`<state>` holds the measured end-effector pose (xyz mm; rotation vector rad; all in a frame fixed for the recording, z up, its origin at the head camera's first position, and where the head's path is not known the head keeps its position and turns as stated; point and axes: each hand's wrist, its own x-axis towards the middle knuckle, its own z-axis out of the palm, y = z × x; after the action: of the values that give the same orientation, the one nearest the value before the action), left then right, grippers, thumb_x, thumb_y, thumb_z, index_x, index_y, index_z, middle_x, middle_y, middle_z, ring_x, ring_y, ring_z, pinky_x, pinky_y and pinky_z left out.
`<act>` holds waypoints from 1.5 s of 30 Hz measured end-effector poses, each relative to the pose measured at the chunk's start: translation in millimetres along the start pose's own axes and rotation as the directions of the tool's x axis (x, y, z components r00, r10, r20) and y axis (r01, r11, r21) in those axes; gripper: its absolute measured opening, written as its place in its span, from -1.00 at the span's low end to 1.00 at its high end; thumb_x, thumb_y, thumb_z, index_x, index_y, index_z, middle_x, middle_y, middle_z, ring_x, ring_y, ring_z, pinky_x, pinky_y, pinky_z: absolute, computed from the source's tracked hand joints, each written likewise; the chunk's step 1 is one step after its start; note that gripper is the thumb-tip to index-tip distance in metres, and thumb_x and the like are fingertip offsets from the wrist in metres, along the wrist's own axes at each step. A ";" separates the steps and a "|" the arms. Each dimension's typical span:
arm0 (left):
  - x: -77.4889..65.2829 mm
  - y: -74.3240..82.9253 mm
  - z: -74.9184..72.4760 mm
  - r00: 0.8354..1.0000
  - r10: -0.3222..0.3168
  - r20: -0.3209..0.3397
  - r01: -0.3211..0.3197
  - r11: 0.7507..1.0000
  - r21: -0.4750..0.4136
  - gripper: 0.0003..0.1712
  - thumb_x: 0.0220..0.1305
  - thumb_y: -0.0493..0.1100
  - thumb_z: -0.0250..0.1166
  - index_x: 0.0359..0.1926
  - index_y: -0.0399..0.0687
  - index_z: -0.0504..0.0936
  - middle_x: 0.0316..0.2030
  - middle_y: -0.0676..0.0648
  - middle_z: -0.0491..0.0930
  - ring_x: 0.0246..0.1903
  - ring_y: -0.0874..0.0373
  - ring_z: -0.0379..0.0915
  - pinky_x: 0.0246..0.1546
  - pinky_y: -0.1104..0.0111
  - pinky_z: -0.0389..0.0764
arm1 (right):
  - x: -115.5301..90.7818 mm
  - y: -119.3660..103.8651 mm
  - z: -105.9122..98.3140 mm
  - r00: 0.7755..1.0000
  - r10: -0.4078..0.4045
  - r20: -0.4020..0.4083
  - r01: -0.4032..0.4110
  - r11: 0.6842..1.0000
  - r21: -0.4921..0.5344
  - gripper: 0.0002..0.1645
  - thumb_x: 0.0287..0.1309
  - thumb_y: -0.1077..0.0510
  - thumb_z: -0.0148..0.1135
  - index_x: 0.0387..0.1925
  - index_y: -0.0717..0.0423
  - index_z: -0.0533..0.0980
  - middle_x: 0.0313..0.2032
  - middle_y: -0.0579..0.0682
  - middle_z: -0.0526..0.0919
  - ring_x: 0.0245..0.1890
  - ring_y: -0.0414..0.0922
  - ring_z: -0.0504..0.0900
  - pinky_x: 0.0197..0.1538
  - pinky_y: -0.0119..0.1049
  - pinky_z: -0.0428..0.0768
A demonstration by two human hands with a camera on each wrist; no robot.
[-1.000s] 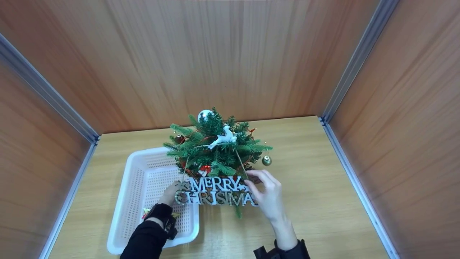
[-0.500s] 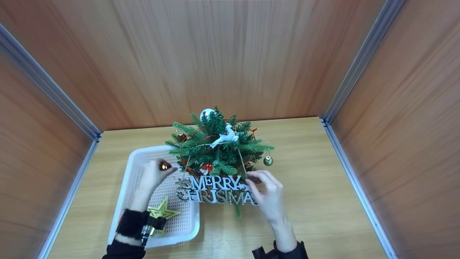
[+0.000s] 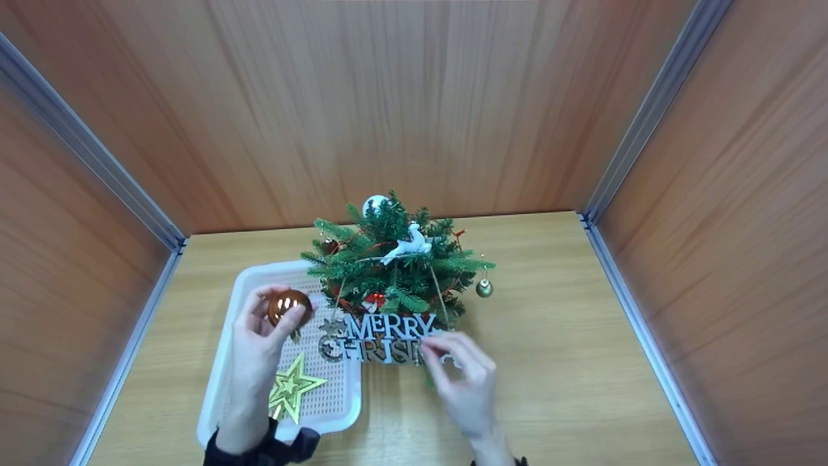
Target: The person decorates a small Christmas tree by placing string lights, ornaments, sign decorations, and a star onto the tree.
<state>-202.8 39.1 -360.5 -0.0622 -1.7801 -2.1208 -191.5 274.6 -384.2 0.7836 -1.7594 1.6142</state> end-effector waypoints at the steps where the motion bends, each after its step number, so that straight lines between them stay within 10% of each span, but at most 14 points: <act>1: -4.9 1.8 3.0 1.000 0.001 0.011 0.000 1.000 -0.026 -0.52 -0.07 -0.42 0.31 -0.12 -0.45 0.31 -0.20 -0.31 0.46 -0.24 -0.01 0.47 -0.22 0.24 0.54 | -3.9 -2.0 5.2 1.000 -0.001 0.008 0.001 0.998 0.058 -0.65 -0.44 0.76 0.08 -0.44 0.55 0.47 -0.41 0.23 0.58 -0.36 -0.14 0.57 -0.25 -0.47 0.53; 7: -29.9 3.5 18.0 0.999 0.020 0.038 -0.016 0.995 -0.100 -0.52 -0.09 -0.46 0.29 -0.15 -0.43 0.25 -0.20 -0.34 0.46 -0.20 -0.06 0.46 -0.18 0.19 0.53 | -26.7 -9.4 37.3 0.994 0.038 0.100 -0.061 0.969 0.241 -0.64 -0.33 0.66 0.18 -0.33 0.49 0.46 -0.35 0.13 0.58 -0.36 -0.11 0.56 -0.26 -0.42 0.54; 18: -65.0 -19.6 33.9 0.996 0.067 0.055 -0.053 0.974 -0.221 -0.51 -0.05 -0.51 0.24 -0.13 -0.43 0.17 -0.19 -0.33 0.40 -0.19 -0.01 0.48 -0.14 0.16 0.49 | -65.6 -1.2 69.4 0.940 0.311 0.137 -0.333 0.926 0.178 -0.70 -0.17 0.51 0.25 -0.31 0.25 0.50 -0.37 0.04 0.58 -0.40 -0.15 0.53 -0.38 -0.39 0.53; 23: -71.7 -29.1 28.4 0.999 0.050 0.004 -0.049 0.980 -0.194 -0.53 -0.04 -0.52 0.23 -0.11 -0.45 0.21 -0.19 -0.38 0.36 -0.17 0.00 0.47 -0.11 0.19 0.48 | -69.6 4.1 68.1 0.956 0.264 0.131 -0.287 0.935 0.209 -0.73 -0.17 0.57 0.20 -0.36 0.32 0.51 -0.45 0.10 0.58 -0.44 -0.17 0.54 -0.38 -0.43 0.51; 30: -81.6 -33.7 28.1 1.000 -0.014 -0.002 0.013 0.982 -0.188 -0.53 -0.04 -0.51 0.24 -0.11 -0.44 0.21 -0.17 -0.39 0.34 -0.14 0.00 0.45 -0.09 0.23 0.48 | -73.7 3.2 70.5 0.913 0.333 0.237 -0.380 0.904 0.194 -0.61 -0.25 0.53 0.28 -0.27 0.22 0.50 -0.32 0.02 0.57 -0.38 -0.13 0.49 -0.38 -0.38 0.48; 45: -85.1 -41.1 16.3 0.998 0.020 -0.066 -0.028 0.992 -0.122 -0.55 -0.05 -0.52 0.24 -0.14 -0.44 0.22 -0.19 -0.25 0.43 -0.15 0.06 0.45 -0.12 0.30 0.49 | -71.0 -2.9 55.3 0.953 0.256 0.162 -0.295 0.905 0.306 -0.60 -0.28 0.73 0.09 -0.39 0.33 0.56 -0.46 0.07 0.62 -0.43 -0.16 0.56 -0.35 -0.44 0.53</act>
<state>-139.4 81.5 -418.6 -0.0469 -1.6039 -2.1879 -147.1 220.4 -440.7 0.8211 -1.7696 2.1294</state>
